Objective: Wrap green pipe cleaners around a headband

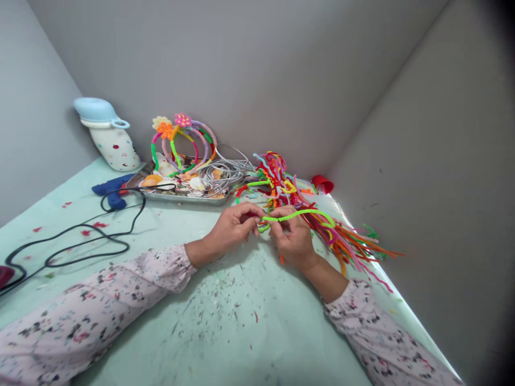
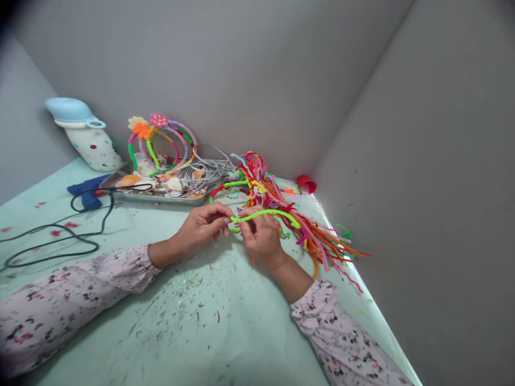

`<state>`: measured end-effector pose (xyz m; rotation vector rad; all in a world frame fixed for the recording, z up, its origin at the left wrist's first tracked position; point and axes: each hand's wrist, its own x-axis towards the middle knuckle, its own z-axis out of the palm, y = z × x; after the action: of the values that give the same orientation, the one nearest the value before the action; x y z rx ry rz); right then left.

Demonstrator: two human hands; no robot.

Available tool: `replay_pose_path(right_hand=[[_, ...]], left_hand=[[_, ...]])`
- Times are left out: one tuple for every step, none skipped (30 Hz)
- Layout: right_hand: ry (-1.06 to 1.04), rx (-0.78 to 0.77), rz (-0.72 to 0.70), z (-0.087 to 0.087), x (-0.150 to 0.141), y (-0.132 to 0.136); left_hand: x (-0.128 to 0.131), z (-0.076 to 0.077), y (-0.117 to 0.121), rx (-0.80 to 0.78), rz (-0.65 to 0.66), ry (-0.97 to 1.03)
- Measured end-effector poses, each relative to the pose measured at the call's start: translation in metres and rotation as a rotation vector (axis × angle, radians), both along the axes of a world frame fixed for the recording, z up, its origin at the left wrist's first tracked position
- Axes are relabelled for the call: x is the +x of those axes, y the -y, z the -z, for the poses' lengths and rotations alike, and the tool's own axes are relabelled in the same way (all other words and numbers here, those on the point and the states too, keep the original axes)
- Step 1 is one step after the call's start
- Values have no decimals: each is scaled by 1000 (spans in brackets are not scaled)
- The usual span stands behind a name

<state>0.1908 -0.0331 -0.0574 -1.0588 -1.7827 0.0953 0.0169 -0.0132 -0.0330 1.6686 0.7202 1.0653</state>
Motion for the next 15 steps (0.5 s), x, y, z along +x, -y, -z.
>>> replay_pose_path(right_hand=[[-12,-12,-6,0,0,0],[-25,-24,-12,0,0,0],[-36,-35,-17,0,0,0],[-42,-44,-19,1,-1,0],[-45,-54,-20,1,-1,0],[-45,-61,-22,1,-1,0],[-45,-63,-24,1,-1,-1],[-45,-63,-26,1,-1,0],[-43,-59,-24,0,0,0],[-38,-51,-23,0,0,0],[-29,-40,-24,-1,0,0],[-19,-30,-25,-1,0,0],[-9,-22,-27,-2,0,1],[-3,-16,-30,-2,0,1],[-1,-12,-35,-1,0,1]], left_hand=[[0,0,0,1,1,3],[0,1,0,1,2,6],[0,2,-1,0,4,10],[0,2,-1,-2,7,15],[0,3,-1,-3,12,19],[0,4,-2,-1,15,23],[0,4,-2,2,17,27],[0,5,-2,6,18,30],[0,5,-2,10,17,32],[0,6,-3,13,15,34],[0,6,-3,16,11,35],[0,6,-3,18,8,36],[0,6,-3,19,6,37],[0,7,-3,18,5,38],[0,7,-3,17,5,40]])
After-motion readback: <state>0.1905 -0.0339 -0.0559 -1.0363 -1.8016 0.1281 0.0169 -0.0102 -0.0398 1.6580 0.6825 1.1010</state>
